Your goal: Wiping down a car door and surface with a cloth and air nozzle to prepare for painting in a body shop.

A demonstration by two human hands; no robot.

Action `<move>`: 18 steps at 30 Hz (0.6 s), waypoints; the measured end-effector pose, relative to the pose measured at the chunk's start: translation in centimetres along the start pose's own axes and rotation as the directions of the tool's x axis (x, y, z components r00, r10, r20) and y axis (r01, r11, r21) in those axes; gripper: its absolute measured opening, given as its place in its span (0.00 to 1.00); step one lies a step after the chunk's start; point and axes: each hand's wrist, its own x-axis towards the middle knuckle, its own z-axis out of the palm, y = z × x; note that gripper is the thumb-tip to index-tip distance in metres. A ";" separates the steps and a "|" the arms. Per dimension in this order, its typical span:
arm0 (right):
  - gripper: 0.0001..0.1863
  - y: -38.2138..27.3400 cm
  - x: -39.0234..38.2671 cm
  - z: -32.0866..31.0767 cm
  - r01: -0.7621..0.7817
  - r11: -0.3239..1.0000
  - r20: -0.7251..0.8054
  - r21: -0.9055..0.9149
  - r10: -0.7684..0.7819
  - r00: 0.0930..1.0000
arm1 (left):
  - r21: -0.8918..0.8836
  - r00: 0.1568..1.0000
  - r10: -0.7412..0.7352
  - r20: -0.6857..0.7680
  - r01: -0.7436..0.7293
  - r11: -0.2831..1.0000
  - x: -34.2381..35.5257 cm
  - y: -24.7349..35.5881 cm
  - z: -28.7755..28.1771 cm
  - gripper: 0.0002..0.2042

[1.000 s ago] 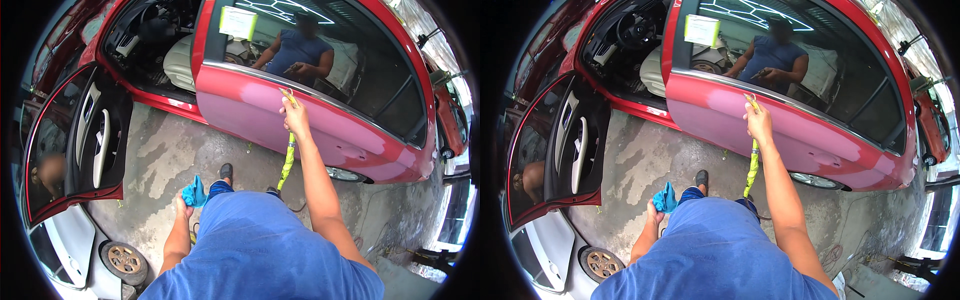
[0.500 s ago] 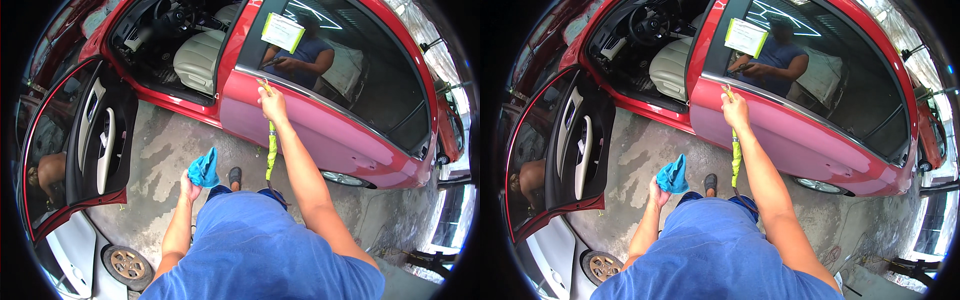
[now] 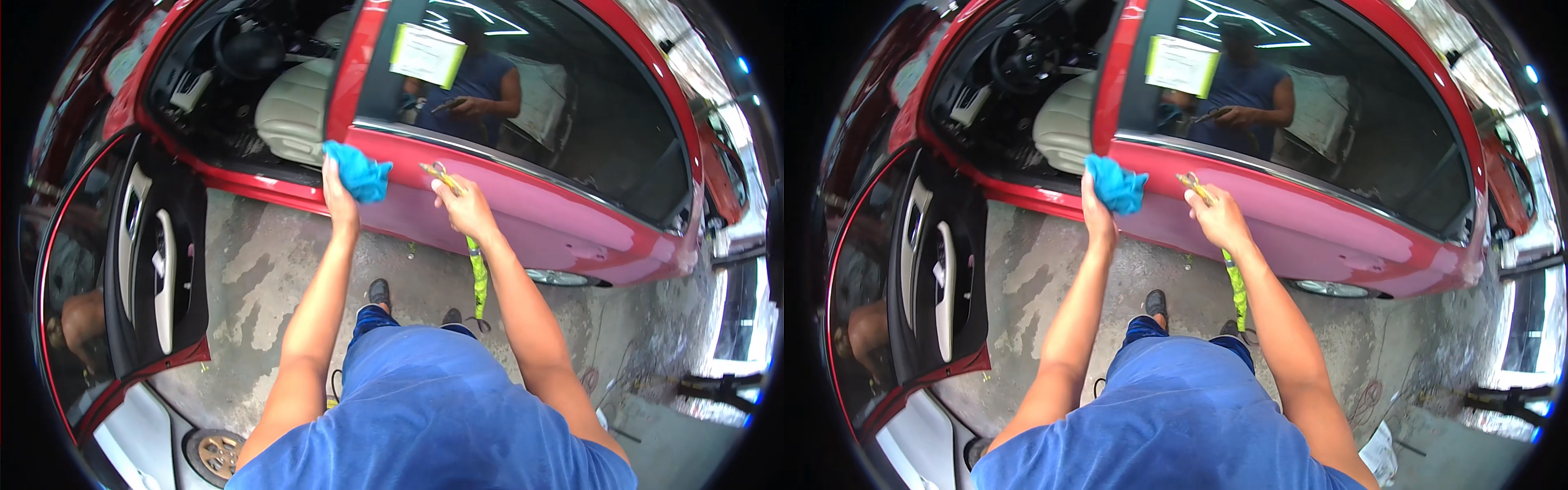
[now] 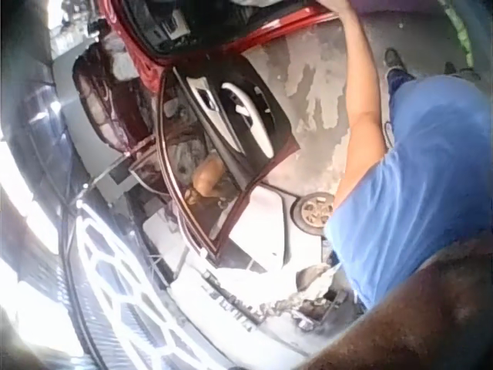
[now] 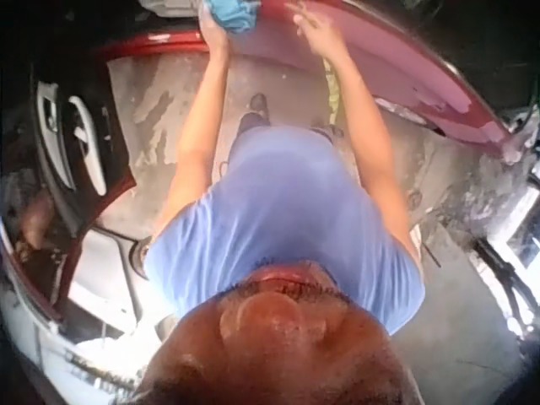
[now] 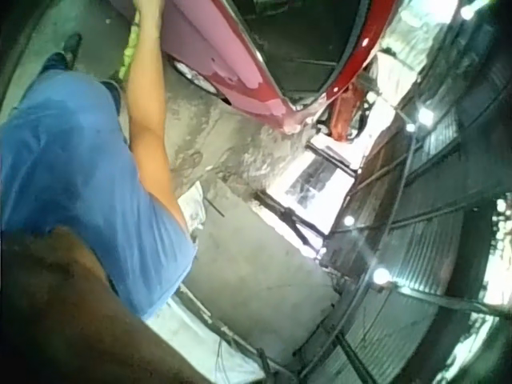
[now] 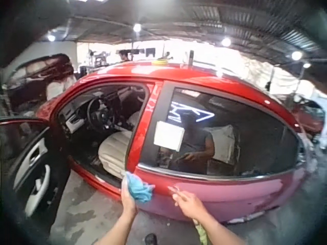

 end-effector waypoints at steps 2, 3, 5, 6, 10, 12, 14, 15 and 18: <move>0.18 0.7 -2.8 -2.3 0.098 0.988 -0.044 -0.115 -0.104 0.994 | 0.592 0.982 0.171 0.086 -0.188 0.783 5.5 -4.5 -0.5 0.33; 0.19 0.8 -4.5 -4.1 0.033 0.994 -0.059 -0.108 -0.040 0.997 | 0.796 0.976 0.219 0.014 -0.143 0.588 5.5 -6.0 1.4 0.33; 0.19 1.7 -7.8 -7.7 -0.062 0.994 -0.083 -0.085 0.055 0.995 | 0.939 0.891 0.453 -0.024 -0.135 0.316 5.0 -10.0 4.0 0.32; 0.19 2.3 -9.2 -9.6 -0.145 0.987 -0.091 -0.066 0.139 0.986 | 0.938 0.850 0.527 -0.004 -0.179 0.296 3.7 -12.5 5.6 0.31; 0.17 6.0 -13.7 -16.3 -0.110 0.992 -0.225 -0.058 0.095 0.970 | 0.900 0.844 0.391 0.367 -0.428 0.080 -7.6 -18.3 15.4 0.37; 0.16 6.9 -15.7 -19.0 -0.094 0.995 -0.220 -0.038 0.083 0.972 | 0.846 0.822 0.364 0.438 -0.514 0.141 -13.0 -21.0 20.5 0.40; 0.15 8.2 -17.4 -21.8 -0.094 0.994 -0.242 0.059 0.106 0.964 | 0.787 0.805 0.258 0.535 -0.586 0.196 -18.5 -22.9 25.5 0.39; 0.14 8.7 -18.3 -22.9 -0.120 0.984 -0.243 0.129 0.148 0.959 | 0.761 0.802 0.121 0.585 -0.594 0.260 -21.4 -22.7 28.1 0.35; 0.16 11.1 -19.1 -25.6 -0.073 0.989 -0.212 0.128 0.099 0.972 | 0.451 0.466 -0.001 0.885 -0.855 0.258 -26.3 -29.3 33.9 0.28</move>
